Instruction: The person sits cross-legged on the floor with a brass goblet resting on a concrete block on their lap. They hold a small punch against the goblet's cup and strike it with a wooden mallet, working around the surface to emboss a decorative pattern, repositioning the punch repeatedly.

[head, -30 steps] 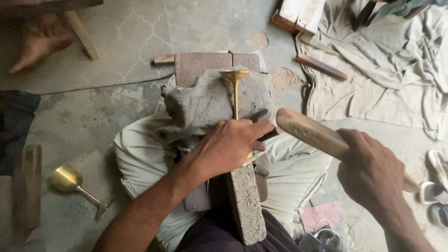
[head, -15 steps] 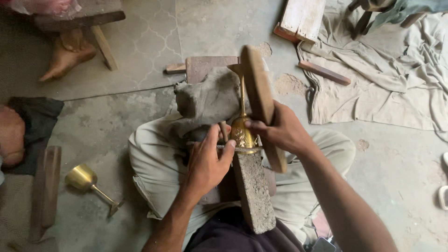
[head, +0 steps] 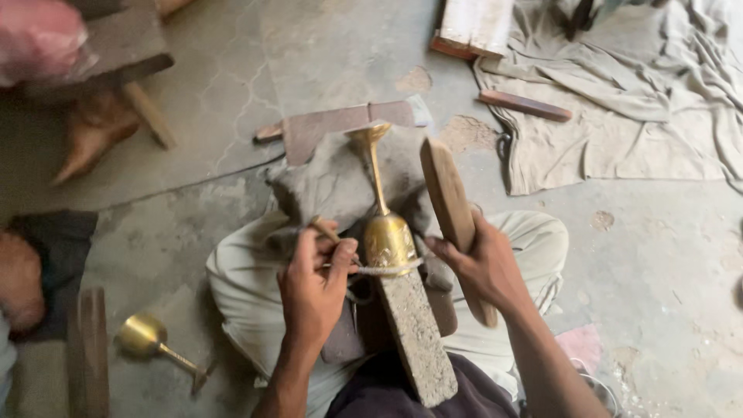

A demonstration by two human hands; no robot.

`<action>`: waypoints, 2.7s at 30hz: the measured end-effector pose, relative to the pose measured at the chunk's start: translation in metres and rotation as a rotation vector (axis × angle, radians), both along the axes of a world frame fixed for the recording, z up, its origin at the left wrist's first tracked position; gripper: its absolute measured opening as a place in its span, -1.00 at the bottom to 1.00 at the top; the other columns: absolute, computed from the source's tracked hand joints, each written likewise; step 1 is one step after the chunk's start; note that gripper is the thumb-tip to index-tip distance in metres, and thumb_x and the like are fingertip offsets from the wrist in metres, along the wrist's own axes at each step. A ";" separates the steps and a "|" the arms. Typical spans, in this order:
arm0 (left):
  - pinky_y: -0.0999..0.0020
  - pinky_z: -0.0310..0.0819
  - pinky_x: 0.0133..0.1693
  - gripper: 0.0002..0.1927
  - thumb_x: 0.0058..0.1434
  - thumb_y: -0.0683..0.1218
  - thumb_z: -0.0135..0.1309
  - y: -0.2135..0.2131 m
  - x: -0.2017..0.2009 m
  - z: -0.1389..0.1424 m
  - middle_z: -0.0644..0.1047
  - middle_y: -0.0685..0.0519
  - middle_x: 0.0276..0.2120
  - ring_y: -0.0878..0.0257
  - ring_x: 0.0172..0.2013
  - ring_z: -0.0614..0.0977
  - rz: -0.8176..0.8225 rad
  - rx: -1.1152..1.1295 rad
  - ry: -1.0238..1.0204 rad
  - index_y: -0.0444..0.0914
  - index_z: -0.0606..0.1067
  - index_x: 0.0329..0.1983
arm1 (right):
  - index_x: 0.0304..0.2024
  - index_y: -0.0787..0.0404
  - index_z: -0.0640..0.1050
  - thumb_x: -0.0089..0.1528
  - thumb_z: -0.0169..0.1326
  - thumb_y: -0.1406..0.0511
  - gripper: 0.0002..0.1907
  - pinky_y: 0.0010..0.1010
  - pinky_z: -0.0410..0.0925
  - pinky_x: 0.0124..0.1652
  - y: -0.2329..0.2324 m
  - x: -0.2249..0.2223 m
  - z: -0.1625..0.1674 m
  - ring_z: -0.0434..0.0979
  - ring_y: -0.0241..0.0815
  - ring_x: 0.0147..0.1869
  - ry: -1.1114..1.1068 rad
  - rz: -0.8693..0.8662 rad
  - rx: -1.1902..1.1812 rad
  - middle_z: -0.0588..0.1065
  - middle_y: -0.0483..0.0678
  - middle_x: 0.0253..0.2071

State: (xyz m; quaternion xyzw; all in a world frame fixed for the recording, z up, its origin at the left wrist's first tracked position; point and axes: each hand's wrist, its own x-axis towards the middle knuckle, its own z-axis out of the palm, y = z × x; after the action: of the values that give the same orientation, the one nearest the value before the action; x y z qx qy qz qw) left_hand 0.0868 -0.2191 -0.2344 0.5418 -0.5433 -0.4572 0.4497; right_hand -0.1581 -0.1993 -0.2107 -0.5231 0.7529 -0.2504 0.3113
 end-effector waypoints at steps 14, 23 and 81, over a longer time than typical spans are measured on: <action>0.50 0.66 -0.27 -0.74 0.36 -0.15 0.15 -0.024 -0.032 -0.020 0.59 0.01 -0.22 0.34 -0.28 0.69 -0.147 -0.151 0.273 -0.36 0.36 -0.03 | 0.19 0.24 0.43 0.10 0.29 0.26 -0.37 -0.13 0.55 -0.18 0.035 -0.050 -0.024 0.67 0.03 -0.21 -0.004 -0.316 0.175 0.61 0.10 -0.07; 0.57 0.62 -0.41 -0.75 0.35 -0.12 0.22 -0.016 -0.029 -0.046 0.61 0.03 -0.28 0.37 -0.37 0.68 -0.055 -0.387 0.063 -0.33 0.41 -0.08 | 0.21 0.20 0.47 0.06 0.19 0.46 -0.38 -0.19 0.46 -0.19 -0.049 -0.005 0.112 0.59 -0.02 -0.12 0.698 0.405 -0.347 0.59 0.05 -0.15; 0.02 0.55 -0.35 -0.70 0.28 -0.13 -0.09 -0.123 -0.068 0.053 0.61 -0.07 -0.43 -0.03 -0.36 0.69 -1.640 -0.630 -0.528 -0.02 0.52 0.02 | 0.09 0.34 0.43 0.22 0.31 0.38 -0.55 -0.30 0.48 0.00 0.131 0.022 -0.063 0.57 -0.04 0.05 0.573 -0.305 -0.551 0.54 0.08 -0.07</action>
State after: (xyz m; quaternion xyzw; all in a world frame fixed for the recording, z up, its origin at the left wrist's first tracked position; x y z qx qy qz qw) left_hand 0.0190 -0.3418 -0.1810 -0.0744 -0.9423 -0.3253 -0.0275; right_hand -0.1366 -0.0682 -0.2742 -0.5177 0.7826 -0.3300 -0.1026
